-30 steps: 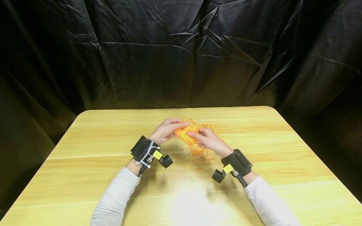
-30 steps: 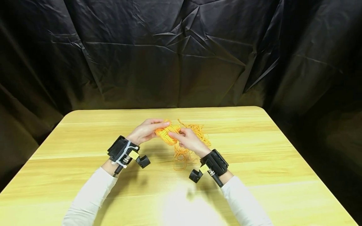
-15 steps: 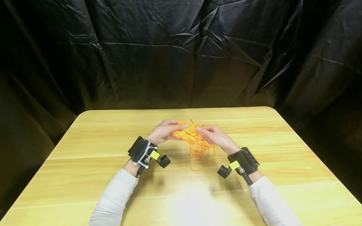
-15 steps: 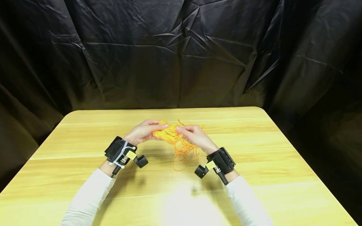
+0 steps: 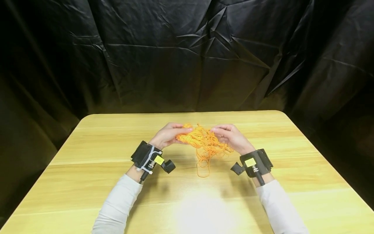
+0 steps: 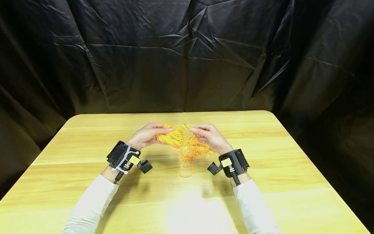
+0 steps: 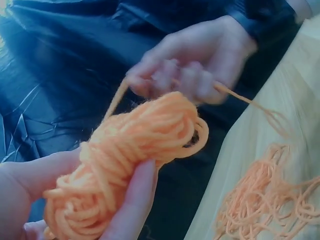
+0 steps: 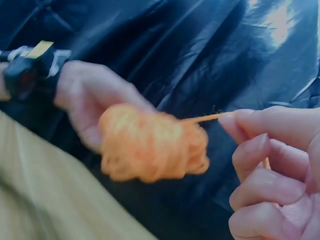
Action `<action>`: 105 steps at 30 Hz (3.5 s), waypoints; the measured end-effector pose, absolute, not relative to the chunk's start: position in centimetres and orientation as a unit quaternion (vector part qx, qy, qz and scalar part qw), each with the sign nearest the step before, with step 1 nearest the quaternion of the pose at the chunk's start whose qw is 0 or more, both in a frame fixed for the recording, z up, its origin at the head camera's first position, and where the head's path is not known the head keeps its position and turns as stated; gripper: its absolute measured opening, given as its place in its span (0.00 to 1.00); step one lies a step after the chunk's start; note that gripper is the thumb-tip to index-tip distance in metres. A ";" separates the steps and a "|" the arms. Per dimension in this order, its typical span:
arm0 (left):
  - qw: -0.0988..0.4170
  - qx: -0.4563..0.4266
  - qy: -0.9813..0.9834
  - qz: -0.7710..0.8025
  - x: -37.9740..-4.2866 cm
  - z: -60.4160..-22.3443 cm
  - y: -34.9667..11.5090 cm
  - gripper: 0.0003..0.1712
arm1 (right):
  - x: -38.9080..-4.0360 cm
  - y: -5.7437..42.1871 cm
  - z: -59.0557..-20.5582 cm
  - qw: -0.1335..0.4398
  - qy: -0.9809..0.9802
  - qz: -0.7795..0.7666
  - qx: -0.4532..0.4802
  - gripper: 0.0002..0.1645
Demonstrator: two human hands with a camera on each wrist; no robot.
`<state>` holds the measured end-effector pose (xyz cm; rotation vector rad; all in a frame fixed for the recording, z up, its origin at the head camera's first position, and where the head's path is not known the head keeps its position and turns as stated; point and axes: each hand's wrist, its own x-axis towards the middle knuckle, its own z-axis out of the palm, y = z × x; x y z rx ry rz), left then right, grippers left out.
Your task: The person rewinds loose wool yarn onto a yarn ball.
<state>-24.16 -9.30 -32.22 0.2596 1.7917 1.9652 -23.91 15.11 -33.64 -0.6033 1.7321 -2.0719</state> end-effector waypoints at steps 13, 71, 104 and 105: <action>0.202 0.119 0.642 0.730 -24.3 -32.2 -8.7 0.17 | -24.2 12.4 -36.1 0.137 0.677 -0.717 -0.093 0.09; 0.198 0.182 0.676 0.686 -23.9 -32.2 -8.1 0.18 | -27.3 12.2 -33.0 0.056 0.770 -0.626 -0.106 0.18; 0.078 0.067 0.769 0.631 -24.2 -33.3 -7.8 0.24 | -22.6 11.5 -28.7 0.048 0.838 -0.462 -0.285 0.10; 0.081 0.071 0.770 0.629 -24.2 -33.3 -7.8 0.23 | -22.7 11.6 -28.4 0.046 0.836 -0.468 -0.281 0.11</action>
